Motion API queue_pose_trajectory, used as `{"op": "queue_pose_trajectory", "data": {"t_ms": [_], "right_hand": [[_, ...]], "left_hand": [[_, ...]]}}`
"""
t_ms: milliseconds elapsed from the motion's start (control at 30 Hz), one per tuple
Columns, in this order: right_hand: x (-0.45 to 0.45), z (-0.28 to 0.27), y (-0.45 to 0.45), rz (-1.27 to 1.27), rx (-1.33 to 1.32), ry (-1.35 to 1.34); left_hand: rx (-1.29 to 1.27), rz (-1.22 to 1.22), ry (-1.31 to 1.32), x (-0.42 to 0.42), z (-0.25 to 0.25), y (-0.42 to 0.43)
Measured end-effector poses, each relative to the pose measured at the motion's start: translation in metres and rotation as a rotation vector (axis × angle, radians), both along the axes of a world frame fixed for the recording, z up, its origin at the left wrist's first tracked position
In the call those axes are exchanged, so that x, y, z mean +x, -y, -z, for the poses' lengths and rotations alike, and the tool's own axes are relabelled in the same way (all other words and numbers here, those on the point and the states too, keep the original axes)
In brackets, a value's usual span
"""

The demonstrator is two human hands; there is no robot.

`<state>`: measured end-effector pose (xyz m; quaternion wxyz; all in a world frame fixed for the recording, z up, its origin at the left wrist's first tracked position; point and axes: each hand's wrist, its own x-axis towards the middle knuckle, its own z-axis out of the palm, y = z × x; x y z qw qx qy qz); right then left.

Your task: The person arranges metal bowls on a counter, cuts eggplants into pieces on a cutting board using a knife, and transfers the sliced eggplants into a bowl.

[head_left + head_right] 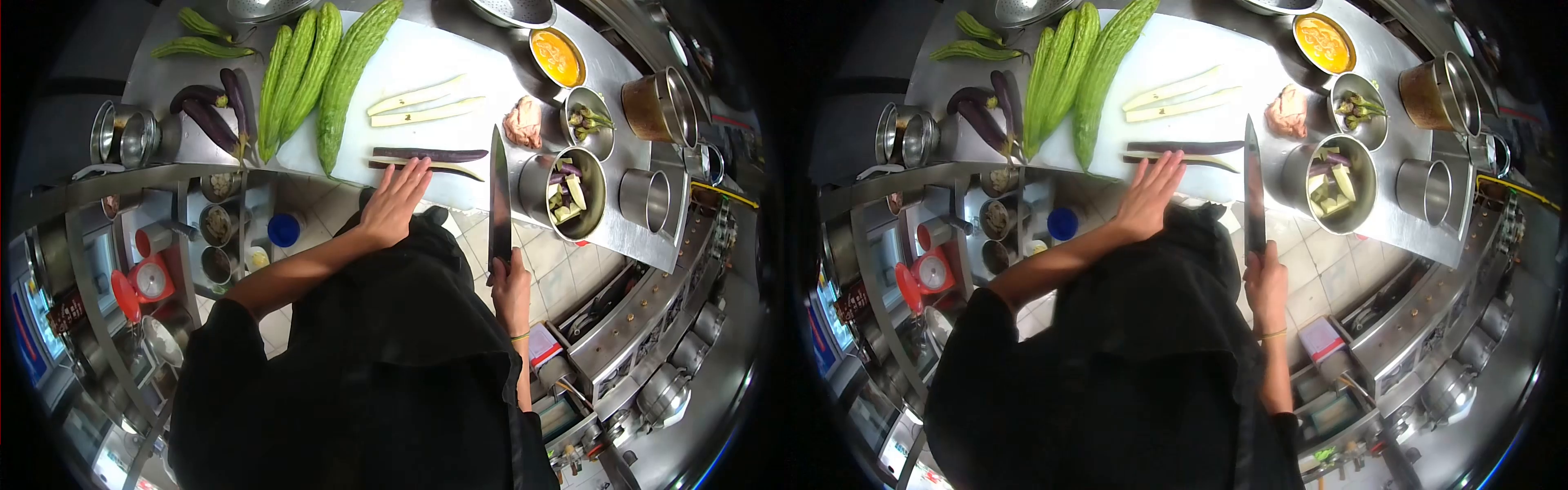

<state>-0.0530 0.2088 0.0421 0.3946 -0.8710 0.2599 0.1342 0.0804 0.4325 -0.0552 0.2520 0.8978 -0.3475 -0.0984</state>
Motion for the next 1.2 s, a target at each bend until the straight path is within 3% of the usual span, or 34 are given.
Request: {"op": "queue_pose_trajectory", "data": {"t_ms": [167, 267, 367, 567, 933, 1200], "right_hand": [[-0.002, -0.005, -0.011, 0.027, -0.031, -0.017], [-0.005, -0.006, -0.018, 0.04, -0.041, -0.04], [-0.01, -0.004, -0.023, 0.056, -0.028, -0.004], [-0.024, 0.001, -0.027, 0.01, -0.076, -0.005], [-0.08, 0.005, -0.029, -0.264, -0.287, -0.083], [-0.071, 0.003, -0.036, -0.178, -0.348, -0.111]], "left_hand": [[-0.053, 0.095, 0.003, 0.001, 0.004, -0.015], [-0.218, 0.099, 0.069, 0.01, 0.009, -0.026], [-0.434, -0.065, 0.215, 0.031, 0.016, -0.038], [-0.527, -0.269, -0.017, 0.037, 0.02, -0.038], [-0.447, -0.299, -0.033, 0.034, 0.015, -0.027], [-0.375, -0.338, 0.009, 0.036, 0.019, -0.012]]}}
